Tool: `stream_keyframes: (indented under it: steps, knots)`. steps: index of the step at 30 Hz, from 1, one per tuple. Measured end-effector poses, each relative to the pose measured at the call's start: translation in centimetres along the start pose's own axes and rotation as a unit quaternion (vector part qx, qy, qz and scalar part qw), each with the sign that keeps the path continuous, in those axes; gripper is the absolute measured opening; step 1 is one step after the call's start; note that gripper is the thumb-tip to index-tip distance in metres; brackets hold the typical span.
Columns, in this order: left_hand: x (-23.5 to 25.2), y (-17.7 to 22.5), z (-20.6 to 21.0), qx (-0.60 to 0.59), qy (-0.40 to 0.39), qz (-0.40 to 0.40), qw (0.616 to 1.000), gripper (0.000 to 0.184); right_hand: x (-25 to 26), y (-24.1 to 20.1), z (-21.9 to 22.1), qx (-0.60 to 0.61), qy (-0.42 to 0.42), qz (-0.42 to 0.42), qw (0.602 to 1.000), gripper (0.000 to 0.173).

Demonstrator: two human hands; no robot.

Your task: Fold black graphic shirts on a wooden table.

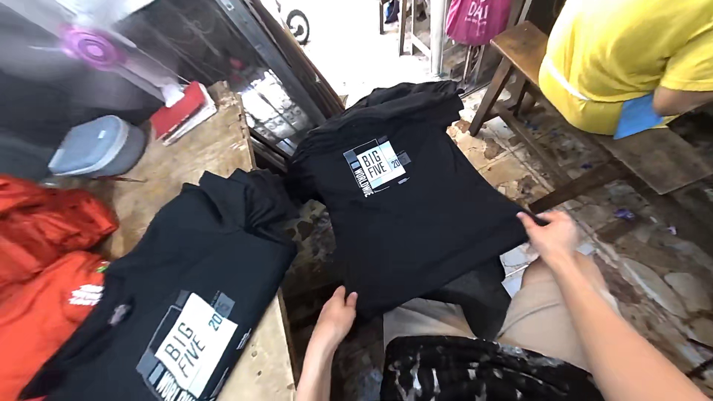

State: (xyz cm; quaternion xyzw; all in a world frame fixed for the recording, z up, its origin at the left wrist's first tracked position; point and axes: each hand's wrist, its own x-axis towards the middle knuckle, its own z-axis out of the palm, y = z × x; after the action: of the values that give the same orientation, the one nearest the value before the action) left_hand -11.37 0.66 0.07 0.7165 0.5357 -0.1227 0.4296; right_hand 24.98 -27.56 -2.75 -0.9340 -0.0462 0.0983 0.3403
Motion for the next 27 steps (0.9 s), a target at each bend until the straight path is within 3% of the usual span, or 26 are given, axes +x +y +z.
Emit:
stream_keyframes:
  steps: [2, 4, 5, 7, 9, 11, 13, 16, 18, 20, 22, 25, 27]
  knots:
    - [-0.9, 2.0, -0.5, -0.080, 0.049, 0.150, 0.984, 0.037, 1.1, -1.6, -1.3, 0.069, 0.042, -0.006, 0.997, 0.046]
    - [-0.4, 3.0, 0.4, -0.288, 0.107, 0.228, 0.924, 0.026, 1.9, -3.2, -2.1, 0.110, 0.069, 0.003, 0.991, 0.045]
    - [0.3, 2.9, 1.4, -0.302, 0.152, 0.210, 0.917, 0.027, 2.0, -3.9, -2.4, 0.122, 0.073, 0.013, 0.990, 0.046]
    - [2.2, 1.3, 4.6, -0.137, 0.206, 0.111, 0.962, 0.040, 2.2, -5.2, -2.9, 0.138, 0.073, 0.023, 0.987, 0.047]
    - [4.0, -0.9, 8.6, -0.017, 0.152, 0.011, 0.988, 0.046, 2.6, -5.6, -3.1, 0.129, 0.067, 0.001, 0.989, 0.044]
    - [5.0, -2.6, 11.7, -0.072, 0.108, -0.073, 0.989, 0.040, 3.1, -5.4, -3.6, 0.093, 0.033, -0.028, 0.995, 0.042]
    - [4.6, -3.3, 11.8, -0.296, 0.071, -0.102, 0.947, 0.040, 3.6, -4.7, -4.2, 0.022, -0.053, -0.013, 0.998, 0.055]
    - [3.0, -3.4, 7.4, -0.526, -0.087, -0.129, 0.836, 0.026, 3.9, -4.2, -4.5, -0.034, -0.224, 0.108, 0.968, 0.052]
    - [2.2, -3.9, 4.1, -0.592, -0.076, -0.078, 0.799, 0.033, 4.0, -2.9, -3.5, 0.136, -0.214, 0.100, 0.962, 0.044]
    - [1.6, -3.3, 1.6, -0.629, 0.003, -0.053, 0.776, 0.039, 3.2, -2.3, -1.3, 0.275, -0.111, 0.052, 0.954, 0.044]
    - [1.2, -2.1, 0.4, -0.602, 0.057, -0.019, 0.796, 0.041, 2.1, -1.6, 1.6, 0.209, -0.018, -0.007, 0.978, 0.044]
    - [1.3, 1.2, 0.2, -0.536, 0.107, 0.058, 0.835, 0.029, 1.3, 0.2, 4.0, -0.038, -0.041, -0.034, 0.998, 0.047]
    - [1.8, 2.6, -0.1, -0.462, 0.094, 0.117, 0.874, 0.034, 0.9, 0.2, 4.5, -0.101, -0.044, -0.006, 0.994, 0.045]
